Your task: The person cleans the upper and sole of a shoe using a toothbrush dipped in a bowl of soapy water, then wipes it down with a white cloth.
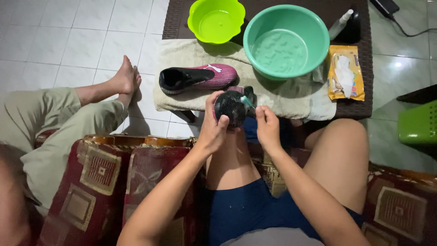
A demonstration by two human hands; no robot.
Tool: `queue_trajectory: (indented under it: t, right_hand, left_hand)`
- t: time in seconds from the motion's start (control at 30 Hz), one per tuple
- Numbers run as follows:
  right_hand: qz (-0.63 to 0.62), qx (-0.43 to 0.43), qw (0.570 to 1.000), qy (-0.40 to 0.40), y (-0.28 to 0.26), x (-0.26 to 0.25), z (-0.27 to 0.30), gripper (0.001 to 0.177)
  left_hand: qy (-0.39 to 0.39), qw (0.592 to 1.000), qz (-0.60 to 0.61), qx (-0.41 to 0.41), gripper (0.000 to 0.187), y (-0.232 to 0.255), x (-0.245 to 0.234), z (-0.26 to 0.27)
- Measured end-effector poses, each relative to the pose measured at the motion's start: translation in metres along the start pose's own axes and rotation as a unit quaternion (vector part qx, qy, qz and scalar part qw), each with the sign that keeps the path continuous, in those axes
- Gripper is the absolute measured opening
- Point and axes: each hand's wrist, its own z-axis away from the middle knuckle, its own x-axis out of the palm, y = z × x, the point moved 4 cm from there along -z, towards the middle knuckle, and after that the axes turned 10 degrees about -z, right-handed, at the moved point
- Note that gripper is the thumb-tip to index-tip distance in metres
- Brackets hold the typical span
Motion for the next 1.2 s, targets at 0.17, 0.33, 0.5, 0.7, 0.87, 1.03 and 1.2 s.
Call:
queue_trajectory:
  t: [0.17, 0.33, 0.5, 0.7, 0.87, 1.03, 1.2]
  right_hand:
    - [-0.023, -0.018, 1.000, 0.003, -0.073, 0.021, 0.030, 0.027]
    - [-0.007, -0.060, 0.998, 0.003, -0.050, 0.017, 0.028, 0.026]
    - [0.001, -0.062, 0.995, 0.075, -0.027, 0.009, 0.027, 0.020]
    - [0.037, -0.130, 0.991, 0.022, -0.071, 0.025, 0.042, 0.015]
    - [0.045, -0.125, 0.990, 0.044, 0.004, 0.000, 0.014, 0.014]
    - [0.064, -0.117, 0.988, 0.075, -0.018, 0.003, 0.018, 0.017]
    - [0.075, -0.177, 0.981, 0.026, -0.038, 0.008, 0.017, 0.021]
  left_hand:
    - [0.018, 0.999, 0.042, -0.001, 0.092, -0.017, 0.006, -0.001]
    - [0.038, 0.998, 0.058, -0.011, 0.084, -0.043, 0.012, 0.001]
    - [0.060, 0.992, 0.110, -0.036, 0.082, 0.029, 0.006, 0.014]
    - [0.113, 0.991, 0.075, 0.008, 0.077, -0.040, 0.012, 0.000]
    - [0.110, 0.992, 0.049, -0.044, 0.076, -0.032, 0.008, -0.001]
    - [0.035, 0.992, -0.031, -0.117, 0.075, 0.026, -0.003, 0.014]
    - [0.016, 0.988, -0.090, -0.125, 0.074, 0.012, 0.000, 0.015]
